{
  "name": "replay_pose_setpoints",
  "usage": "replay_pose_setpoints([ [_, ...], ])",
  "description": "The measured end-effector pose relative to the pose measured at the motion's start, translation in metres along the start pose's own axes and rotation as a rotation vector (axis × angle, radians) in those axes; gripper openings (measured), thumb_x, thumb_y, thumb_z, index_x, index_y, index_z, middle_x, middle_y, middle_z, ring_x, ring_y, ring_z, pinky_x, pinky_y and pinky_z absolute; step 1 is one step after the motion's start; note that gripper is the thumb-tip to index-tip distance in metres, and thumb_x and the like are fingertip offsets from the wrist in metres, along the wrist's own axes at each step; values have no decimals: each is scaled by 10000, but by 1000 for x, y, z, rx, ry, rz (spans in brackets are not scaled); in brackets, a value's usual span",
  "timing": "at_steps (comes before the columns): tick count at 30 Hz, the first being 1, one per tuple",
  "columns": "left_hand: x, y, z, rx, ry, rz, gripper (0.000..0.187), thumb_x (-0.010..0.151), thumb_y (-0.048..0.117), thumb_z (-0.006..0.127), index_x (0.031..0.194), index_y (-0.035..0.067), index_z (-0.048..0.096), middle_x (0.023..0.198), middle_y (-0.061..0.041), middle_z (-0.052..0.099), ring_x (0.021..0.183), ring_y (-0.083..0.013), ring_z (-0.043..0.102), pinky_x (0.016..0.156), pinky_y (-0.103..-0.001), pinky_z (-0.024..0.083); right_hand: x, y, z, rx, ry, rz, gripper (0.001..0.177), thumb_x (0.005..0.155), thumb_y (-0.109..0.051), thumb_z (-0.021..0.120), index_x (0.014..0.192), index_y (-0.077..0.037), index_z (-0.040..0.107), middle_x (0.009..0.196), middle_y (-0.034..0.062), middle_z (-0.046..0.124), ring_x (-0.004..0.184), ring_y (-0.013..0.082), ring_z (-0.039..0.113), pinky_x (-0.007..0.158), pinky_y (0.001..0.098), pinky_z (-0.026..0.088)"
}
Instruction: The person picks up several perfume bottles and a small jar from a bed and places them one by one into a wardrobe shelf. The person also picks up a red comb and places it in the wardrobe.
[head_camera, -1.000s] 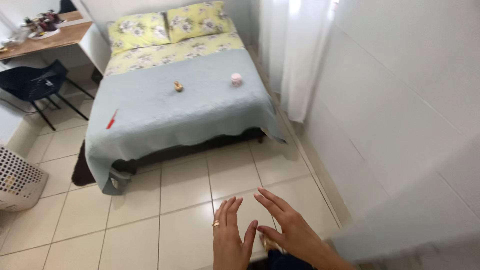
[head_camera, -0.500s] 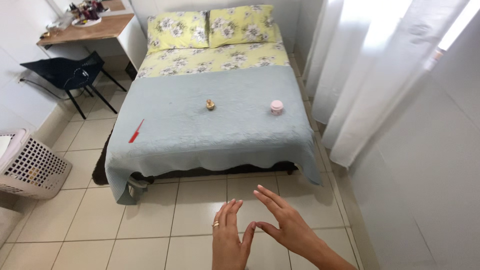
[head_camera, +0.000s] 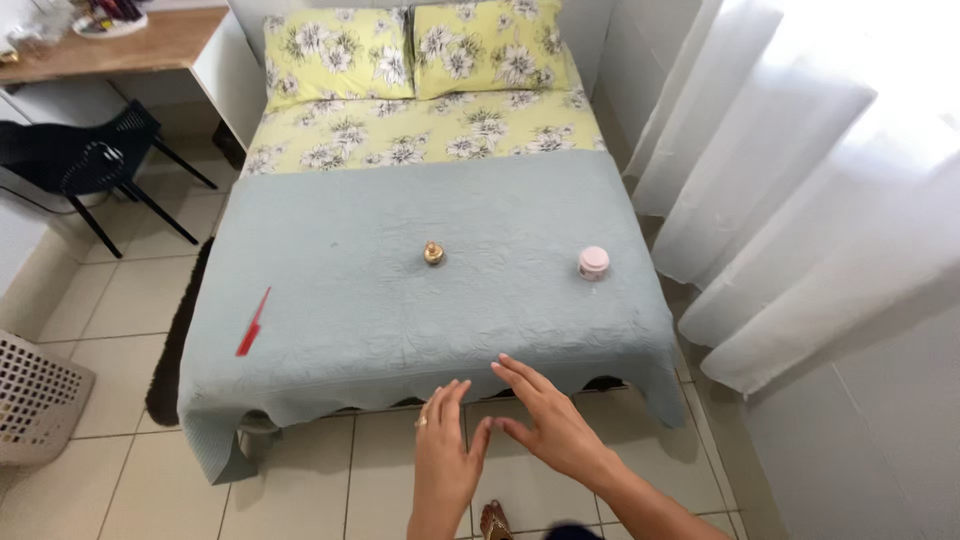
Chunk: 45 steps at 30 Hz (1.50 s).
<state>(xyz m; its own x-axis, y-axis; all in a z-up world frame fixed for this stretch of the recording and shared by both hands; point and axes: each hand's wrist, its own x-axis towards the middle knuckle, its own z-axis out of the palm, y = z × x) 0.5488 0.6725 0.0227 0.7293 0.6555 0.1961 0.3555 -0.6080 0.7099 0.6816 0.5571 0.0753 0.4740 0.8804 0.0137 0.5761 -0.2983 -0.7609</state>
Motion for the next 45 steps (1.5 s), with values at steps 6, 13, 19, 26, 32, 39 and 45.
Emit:
replay_pose_setpoints([
  [6,109,-56,19,-41,-94,-113,522,888,236,735,1352,87,547,1400,-140,560,1335,-355,486,1087,-486,393,111,31,22,90,-78,273,736,838,-211,731,1524,-213,465,1618,-5,415,1290,268,605,903,435,570],
  [13,204,-125,51,-49,4,-49,492,872,159,748,1316,54,562,1339,-147,632,1265,-370,557,1044,-475,445,240,103,52,-4,28,-26,698,829,-125,798,1448,-61,484,1515,162,494,1349,397,516,1056,460,482],
  [19,292,-181,85,-52,-51,-221,512,863,167,757,1324,65,560,1333,-148,629,1245,-368,558,1028,-459,458,363,166,73,50,-18,88,690,819,-107,781,1439,-57,481,1505,157,510,1341,396,523,1045,454,494],
  [26,384,-263,148,-83,-46,-278,548,869,183,750,1357,45,540,1350,-185,614,1250,-394,556,1043,-475,445,481,282,126,37,-13,91,745,773,-120,840,1428,-40,493,1417,204,560,1300,420,549,1056,470,490],
  [32,424,-290,164,-114,-147,-426,522,903,191,727,1369,45,543,1372,-181,611,1284,-369,562,1081,-469,433,534,361,175,6,-96,235,781,733,-138,873,1419,-80,503,1427,190,559,1291,400,559,1047,456,499],
  [39,439,-280,127,-155,-236,-671,527,921,219,697,1401,80,530,1423,-141,575,1288,-331,558,985,-425,507,560,395,218,56,-138,277,855,687,-94,881,1445,-122,487,1436,154,548,1289,356,570,1066,433,497],
  [45,425,-283,102,-143,-178,-765,523,913,232,699,1399,103,553,1415,-103,604,1109,-300,635,850,-394,551,570,409,244,48,-107,264,816,687,-90,893,1415,-128,525,1378,139,576,1284,348,547,1086,426,479],
])
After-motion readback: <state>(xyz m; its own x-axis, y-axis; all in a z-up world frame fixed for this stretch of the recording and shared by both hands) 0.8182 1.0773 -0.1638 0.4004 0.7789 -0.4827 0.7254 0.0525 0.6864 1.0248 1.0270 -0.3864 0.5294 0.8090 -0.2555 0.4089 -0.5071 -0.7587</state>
